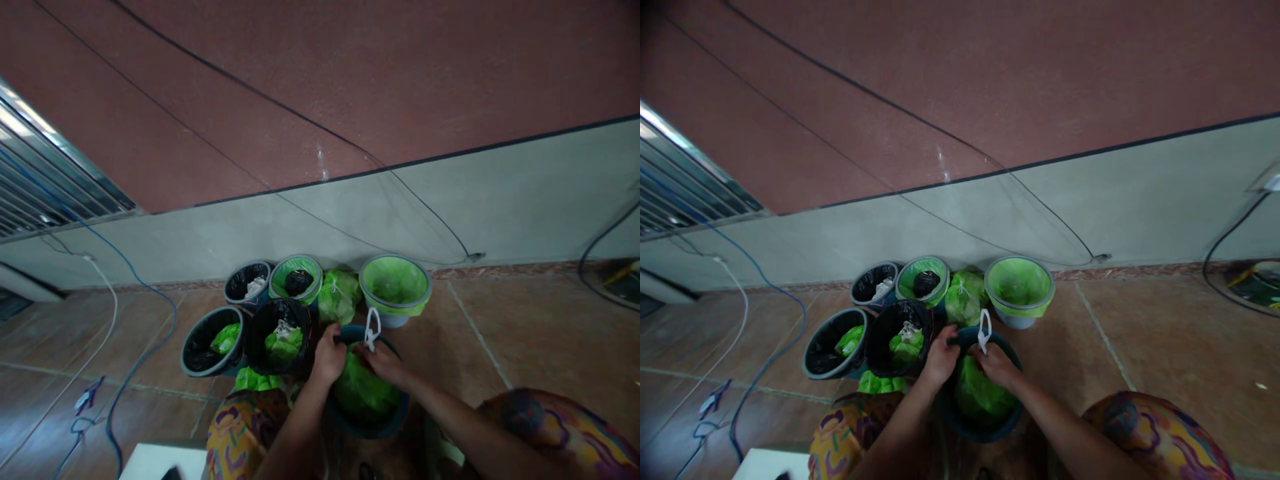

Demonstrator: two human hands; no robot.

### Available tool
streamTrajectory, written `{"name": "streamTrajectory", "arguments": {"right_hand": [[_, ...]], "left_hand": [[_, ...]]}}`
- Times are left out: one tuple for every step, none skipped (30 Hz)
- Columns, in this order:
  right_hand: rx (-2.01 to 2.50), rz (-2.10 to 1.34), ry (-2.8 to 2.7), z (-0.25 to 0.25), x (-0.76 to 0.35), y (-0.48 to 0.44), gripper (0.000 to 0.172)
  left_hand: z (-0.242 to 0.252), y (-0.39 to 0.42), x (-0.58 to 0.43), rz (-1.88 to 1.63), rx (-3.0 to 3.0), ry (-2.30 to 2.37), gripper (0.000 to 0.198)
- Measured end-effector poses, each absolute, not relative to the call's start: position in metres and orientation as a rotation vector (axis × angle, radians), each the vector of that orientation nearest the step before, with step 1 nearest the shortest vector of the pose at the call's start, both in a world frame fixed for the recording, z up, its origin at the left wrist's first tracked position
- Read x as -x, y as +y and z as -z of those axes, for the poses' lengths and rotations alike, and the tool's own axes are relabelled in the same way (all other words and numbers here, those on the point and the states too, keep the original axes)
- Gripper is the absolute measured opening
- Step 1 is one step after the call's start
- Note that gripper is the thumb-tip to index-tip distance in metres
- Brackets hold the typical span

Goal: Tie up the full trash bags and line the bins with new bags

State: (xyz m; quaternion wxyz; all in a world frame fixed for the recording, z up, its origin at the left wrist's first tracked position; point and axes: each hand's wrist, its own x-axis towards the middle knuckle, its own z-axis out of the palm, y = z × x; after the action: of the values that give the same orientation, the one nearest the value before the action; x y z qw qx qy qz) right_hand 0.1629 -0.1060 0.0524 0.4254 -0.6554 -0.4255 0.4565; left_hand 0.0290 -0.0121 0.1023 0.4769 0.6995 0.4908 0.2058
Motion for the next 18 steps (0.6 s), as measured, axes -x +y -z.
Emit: {"name": "streamTrajectory", "arguments": {"right_hand": [[1.631,-1.111,-1.102,-0.053,-0.164,-0.106,0.047],[1.634,-1.084,-1.134,-0.053,-0.165,-0.105,0.047],[1.652,-1.063,-1.157,-0.054,-0.165,-0.105,0.047],[1.686,-1.048,-1.171,-0.054,-0.165,-0.105,0.047],[1.725,-1.032,-1.184,-0.054,-0.165,-0.105,0.047],[1.755,-1.014,-1.201,-0.054,-0.164,-0.105,0.046],[1.765,-0.992,-1.225,-0.054,-0.164,-0.106,0.043],[1.749,-0.968,-1.257,-0.054,-0.164,-0.107,0.041],[1.714,-0.951,-1.291,-0.054,-0.164,-0.108,0.038],[1.669,-0.948,-1.316,-0.053,-0.164,-0.108,0.036],[1.63,-0.962,-1.321,-0.052,-0.164,-0.108,0.035],[1.604,-0.99,-1.307,-0.051,-0.164,-0.108,0.036],[1.594,-1.026,-1.277,-0.05,-0.164,-0.107,0.038],[1.599,-1.062,-1.232,-0.049,-0.164,-0.106,0.04],[1.608,-1.095,-1.181,-0.048,-0.165,-0.105,0.043],[1.616,-1.122,-1.133,-0.048,-0.166,-0.103,0.046],[1.623,-1.144,-1.094,-0.049,-0.168,-0.102,0.049],[1.622,-1.159,-1.071,-0.05,-0.17,-0.101,0.052]], "left_hand": [[-0.086,-0.018,-0.024,-0.449,-1.659,1.162,0.058],[-0.071,-0.026,-0.022,-0.407,-1.635,1.082,0.065],[-0.057,-0.032,-0.022,-0.382,-1.62,1.012,0.07],[-0.047,-0.038,-0.023,-0.374,-1.596,0.962,0.072],[-0.039,-0.043,-0.026,-0.37,-1.578,0.925,0.068],[-0.035,-0.046,-0.03,-0.366,-1.564,0.905,0.058],[-0.032,-0.047,-0.033,-0.362,-1.56,0.898,0.047],[-0.032,-0.047,-0.036,-0.352,-1.572,0.903,0.036],[-0.032,-0.047,-0.038,-0.335,-1.603,0.923,0.028],[-0.033,-0.047,-0.039,-0.314,-1.649,0.963,0.022],[-0.034,-0.047,-0.039,-0.287,-1.703,1.012,0.02],[-0.035,-0.047,-0.039,-0.257,-1.758,1.066,0.02],[-0.035,-0.049,-0.038,-0.227,-1.807,1.114,0.021],[-0.035,-0.05,-0.038,-0.196,-1.844,1.147,0.024],[-0.035,-0.052,-0.037,-0.166,-1.869,1.162,0.027],[-0.035,-0.054,-0.036,-0.135,-1.884,1.166,0.03],[-0.036,-0.055,-0.034,-0.103,-1.893,1.171,0.032],[-0.038,-0.056,-0.033,-0.083,-1.903,1.183,0.034]]}}
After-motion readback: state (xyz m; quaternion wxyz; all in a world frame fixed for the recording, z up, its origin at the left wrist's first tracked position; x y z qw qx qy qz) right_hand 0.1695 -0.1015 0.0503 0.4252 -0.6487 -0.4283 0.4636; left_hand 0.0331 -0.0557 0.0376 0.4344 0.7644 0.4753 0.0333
